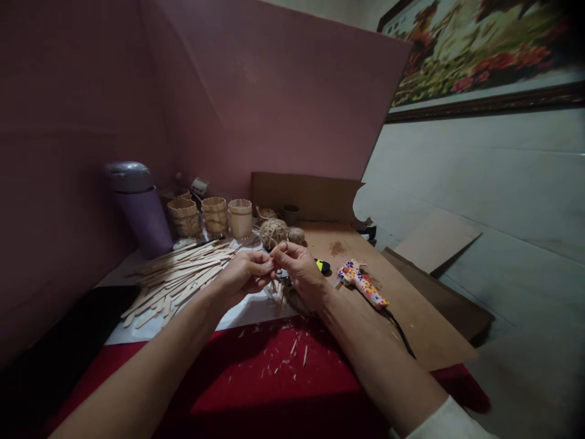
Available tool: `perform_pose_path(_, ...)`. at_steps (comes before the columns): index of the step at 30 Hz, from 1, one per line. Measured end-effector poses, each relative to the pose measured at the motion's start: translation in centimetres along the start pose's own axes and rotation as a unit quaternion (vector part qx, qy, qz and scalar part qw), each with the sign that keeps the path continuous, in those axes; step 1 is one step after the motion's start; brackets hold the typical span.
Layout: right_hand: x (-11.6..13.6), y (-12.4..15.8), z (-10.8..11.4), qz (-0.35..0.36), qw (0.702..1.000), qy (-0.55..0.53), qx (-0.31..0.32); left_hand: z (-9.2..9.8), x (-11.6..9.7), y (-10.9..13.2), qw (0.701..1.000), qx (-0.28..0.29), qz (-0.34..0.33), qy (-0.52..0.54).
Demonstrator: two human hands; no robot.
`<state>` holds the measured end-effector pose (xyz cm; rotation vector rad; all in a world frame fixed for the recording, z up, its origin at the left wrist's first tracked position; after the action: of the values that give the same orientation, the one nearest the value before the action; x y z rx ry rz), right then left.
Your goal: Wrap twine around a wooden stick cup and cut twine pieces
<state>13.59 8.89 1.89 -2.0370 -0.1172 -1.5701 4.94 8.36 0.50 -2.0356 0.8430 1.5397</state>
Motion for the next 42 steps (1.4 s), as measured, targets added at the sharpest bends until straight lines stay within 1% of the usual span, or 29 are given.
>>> perform_pose_path(2,0.0,-0.1,0.8,0.001,1.0,-0.005,-0.024,-0.1,0.0,0.0,1.0,-0.002,0.005,-0.009)
perform_pose_path(5,0.1,-0.1,2.0,-0.004,0.998,-0.009,-0.066,0.1,-0.1,0.1,1.0,-0.021,0.009,-0.021)
perform_pose_path(7,0.3,0.0,2.6,-0.012,0.996,0.02,-0.092,0.3,-0.2,0.0,0.999,-0.033,0.007,-0.037)
perform_pose_path(9,0.7,0.1,2.8,-0.013,0.992,0.069,-0.103,0.6,-0.4,0.0,0.996,-0.054,0.0,-0.068)
perform_pose_path(12,1.2,0.2,2.9,0.006,0.986,0.122,-0.118,1.2,-0.6,0.2,0.987,-0.104,-0.005,-0.125)
perform_pose_path(14,1.5,0.3,3.1,0.019,0.98,0.143,-0.136,1.1,-0.7,0.2,0.983,-0.117,-0.005,-0.144)
perform_pose_path(16,1.7,0.3,3.4,0.031,0.973,0.167,-0.154,0.9,-0.8,0.1,0.983,-0.113,-0.007,-0.147)
perform_pose_path(19,1.8,0.2,3.6,0.051,0.97,0.177,-0.158,0.6,-0.9,0.0,0.987,-0.092,-0.016,-0.13)
perform_pose_path(23,1.6,0.4,4.0,0.067,0.966,0.181,-0.172,1.1,-1.1,0.2,0.993,-0.081,-0.031,-0.082)
perform_pose_path(25,1.4,0.3,3.5,0.058,0.966,0.205,-0.149,1.5,-1.5,0.3,0.993,-0.089,-0.058,-0.052)
perform_pose_path(29,1.2,0.1,0.5,0.061,0.962,0.266,-0.026,2.1,-2.9,0.9,0.985,-0.103,-0.136,-0.006)
perform_pose_path(32,0.6,0.1,-0.9,0.052,0.959,0.277,0.019,2.1,-3.5,1.2,0.98,-0.098,-0.172,0.017)
perform_pose_path(34,0.1,0.0,-1.1,0.04,0.965,0.259,0.027,2.1,-3.6,1.3,0.978,-0.093,-0.183,0.032)
perform_pose_path(38,0.0,-0.2,-0.6,0.049,0.971,0.232,0.008,2.3,-3.7,1.5,0.976,-0.104,-0.185,0.049)
perform_pose_path(40,0.2,-0.3,-0.4,0.057,0.969,0.24,0.001,2.3,-4.0,1.6,0.974,-0.1,-0.197,0.054)
perform_pose_path(42,0.7,-0.3,-0.3,0.072,0.961,0.268,-0.006,2.6,-4.5,1.7,0.969,-0.098,-0.217,0.067)
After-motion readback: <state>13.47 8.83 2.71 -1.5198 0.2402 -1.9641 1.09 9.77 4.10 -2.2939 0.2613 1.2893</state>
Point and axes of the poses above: each hand's wrist, its own y-axis away from the middle knuckle, its own z-axis out of the back of the hand, x = y × z, the point moved 8 cm from there along -y, towards the middle knuckle, and after that the axes turned 13 degrees about x, right-handed, at the moved point
